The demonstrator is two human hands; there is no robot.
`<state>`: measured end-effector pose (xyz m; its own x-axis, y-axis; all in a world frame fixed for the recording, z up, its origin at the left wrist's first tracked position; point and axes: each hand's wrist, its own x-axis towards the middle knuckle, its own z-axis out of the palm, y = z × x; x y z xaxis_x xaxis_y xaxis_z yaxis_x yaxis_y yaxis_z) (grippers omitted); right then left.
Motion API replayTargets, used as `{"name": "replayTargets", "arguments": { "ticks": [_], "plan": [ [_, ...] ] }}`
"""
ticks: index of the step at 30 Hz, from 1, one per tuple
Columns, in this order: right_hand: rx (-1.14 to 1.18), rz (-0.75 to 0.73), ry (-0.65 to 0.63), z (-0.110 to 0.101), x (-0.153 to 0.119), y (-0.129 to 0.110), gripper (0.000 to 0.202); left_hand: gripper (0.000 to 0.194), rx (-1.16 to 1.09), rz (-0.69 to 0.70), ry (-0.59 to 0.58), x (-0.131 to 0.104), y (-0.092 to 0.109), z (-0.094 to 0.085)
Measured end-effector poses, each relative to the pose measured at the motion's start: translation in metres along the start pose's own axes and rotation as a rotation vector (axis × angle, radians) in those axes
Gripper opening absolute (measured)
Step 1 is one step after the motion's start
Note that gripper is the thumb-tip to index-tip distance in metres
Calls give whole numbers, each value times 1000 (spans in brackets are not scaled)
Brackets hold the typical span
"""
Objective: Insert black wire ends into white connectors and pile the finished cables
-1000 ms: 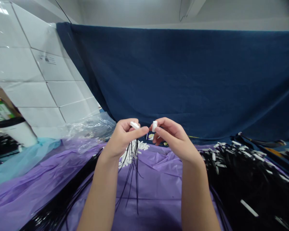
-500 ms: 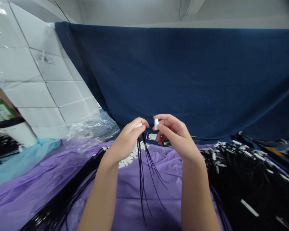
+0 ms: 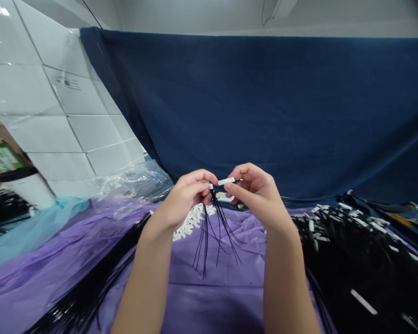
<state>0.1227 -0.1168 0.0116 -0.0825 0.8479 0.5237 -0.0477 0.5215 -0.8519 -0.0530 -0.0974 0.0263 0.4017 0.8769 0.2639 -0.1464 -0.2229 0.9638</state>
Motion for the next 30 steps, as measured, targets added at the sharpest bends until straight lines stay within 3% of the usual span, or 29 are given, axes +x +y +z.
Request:
{"name": "replayTargets", "arguments": {
  "ticks": [6, 12, 20, 30],
  "plan": [
    [-20, -37, -33, 4, 2, 2, 19, 22, -15, 3, -22, 1, -1, 3],
    [10, -39, -8, 9, 2, 0, 23, 20, -57, 1, -41, 1, 0, 0],
    [-178, 76, -313, 8, -2, -3, 12, 17, -135, 9, 32, 5, 0, -6],
    [-214, 34, -360, 12, -1, 0, 10, 18, -136, 9, 48, 4, 3, -4]
  ]
}}
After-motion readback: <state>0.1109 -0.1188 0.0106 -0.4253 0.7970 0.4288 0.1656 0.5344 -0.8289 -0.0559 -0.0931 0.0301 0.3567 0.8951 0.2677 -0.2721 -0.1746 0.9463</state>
